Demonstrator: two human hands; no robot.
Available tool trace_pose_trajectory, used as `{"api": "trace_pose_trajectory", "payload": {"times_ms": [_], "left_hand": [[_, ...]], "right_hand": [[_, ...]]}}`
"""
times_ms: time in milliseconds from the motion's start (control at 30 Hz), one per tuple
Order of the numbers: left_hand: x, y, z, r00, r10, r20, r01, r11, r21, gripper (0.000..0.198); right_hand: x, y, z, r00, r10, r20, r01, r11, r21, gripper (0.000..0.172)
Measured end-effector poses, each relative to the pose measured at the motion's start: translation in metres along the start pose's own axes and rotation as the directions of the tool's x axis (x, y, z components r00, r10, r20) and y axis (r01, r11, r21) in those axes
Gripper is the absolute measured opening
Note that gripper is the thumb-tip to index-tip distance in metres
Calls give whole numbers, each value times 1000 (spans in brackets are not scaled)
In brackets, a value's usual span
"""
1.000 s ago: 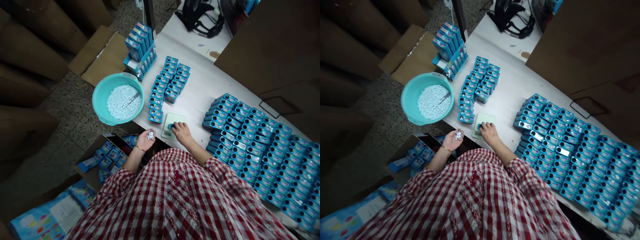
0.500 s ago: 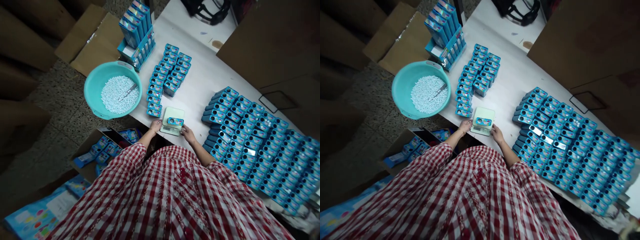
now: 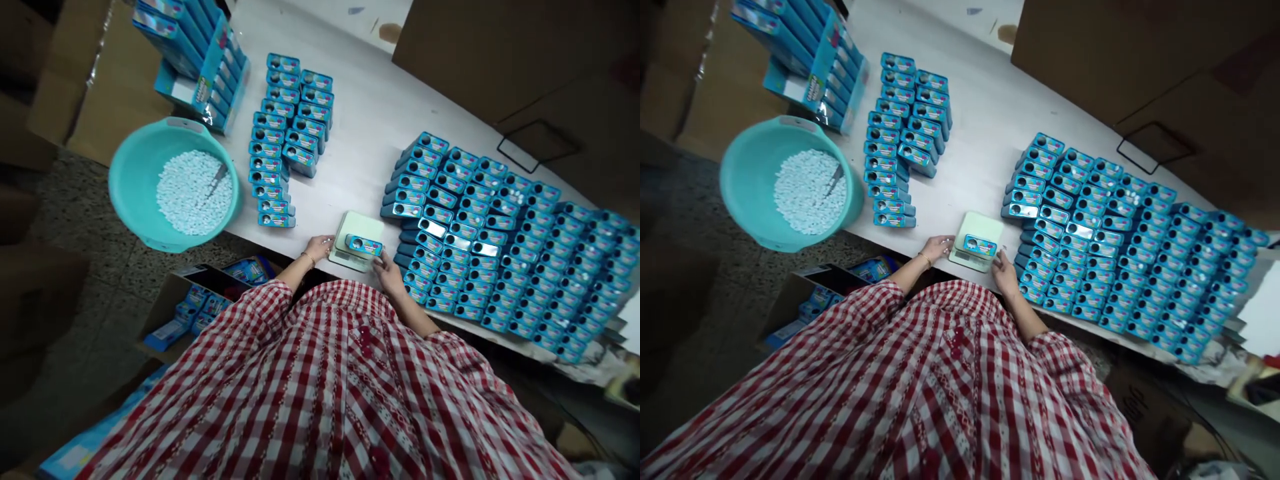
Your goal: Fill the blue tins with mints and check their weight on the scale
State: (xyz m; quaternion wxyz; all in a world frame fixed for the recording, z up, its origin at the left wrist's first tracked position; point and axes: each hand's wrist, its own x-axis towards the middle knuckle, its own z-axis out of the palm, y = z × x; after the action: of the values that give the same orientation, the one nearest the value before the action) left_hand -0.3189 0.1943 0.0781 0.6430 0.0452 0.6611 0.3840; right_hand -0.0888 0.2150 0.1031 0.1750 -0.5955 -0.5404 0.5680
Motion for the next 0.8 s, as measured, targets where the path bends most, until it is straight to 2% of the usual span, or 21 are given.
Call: {"api": "trace_pose_trajectory", "payload": {"times_ms": [67,133,200,267,333,433,533,600,667,700,800], "left_hand": [[-16,11,-3,998,-7,64,17,988,-151,17],[-33,24,-9,988,-7,152,60,938,-341,15],[-47,36,-16,973,-45,228,150,871,-467,7],[-55,44,-22,954,-120,274,254,808,-532,10],[-59,48,-26,940,-169,298,317,759,-569,16],[-58,44,-29,939,-146,311,313,740,-596,18],[-52,36,-29,941,-98,324,287,737,-612,18],[-46,33,-26,943,-90,320,282,724,-629,16],[-39,32,-20,952,-94,290,269,706,-655,17],[-36,33,-16,958,-98,270,260,697,-668,19],[-28,37,1,969,-99,225,232,671,-705,20]], "right_hand": [[-13,-15,-8,989,-34,-142,27,998,-51,53],[-27,-37,-14,942,-202,-270,156,971,-181,46],[-37,-59,-14,874,-404,-270,305,888,-343,38],[-37,-72,-11,837,-511,-196,386,805,-450,38],[-27,-69,-6,846,-511,-154,392,791,-469,48],[1,-41,0,900,-418,-123,359,871,-334,58],[25,-17,6,921,-385,-54,369,910,-192,48],[31,-19,10,903,-428,-22,415,886,-206,42],[29,-38,13,852,-521,39,506,803,-315,39],[25,-52,14,812,-576,99,563,725,-398,38],[7,-98,15,661,-647,381,701,351,-621,39]]}}
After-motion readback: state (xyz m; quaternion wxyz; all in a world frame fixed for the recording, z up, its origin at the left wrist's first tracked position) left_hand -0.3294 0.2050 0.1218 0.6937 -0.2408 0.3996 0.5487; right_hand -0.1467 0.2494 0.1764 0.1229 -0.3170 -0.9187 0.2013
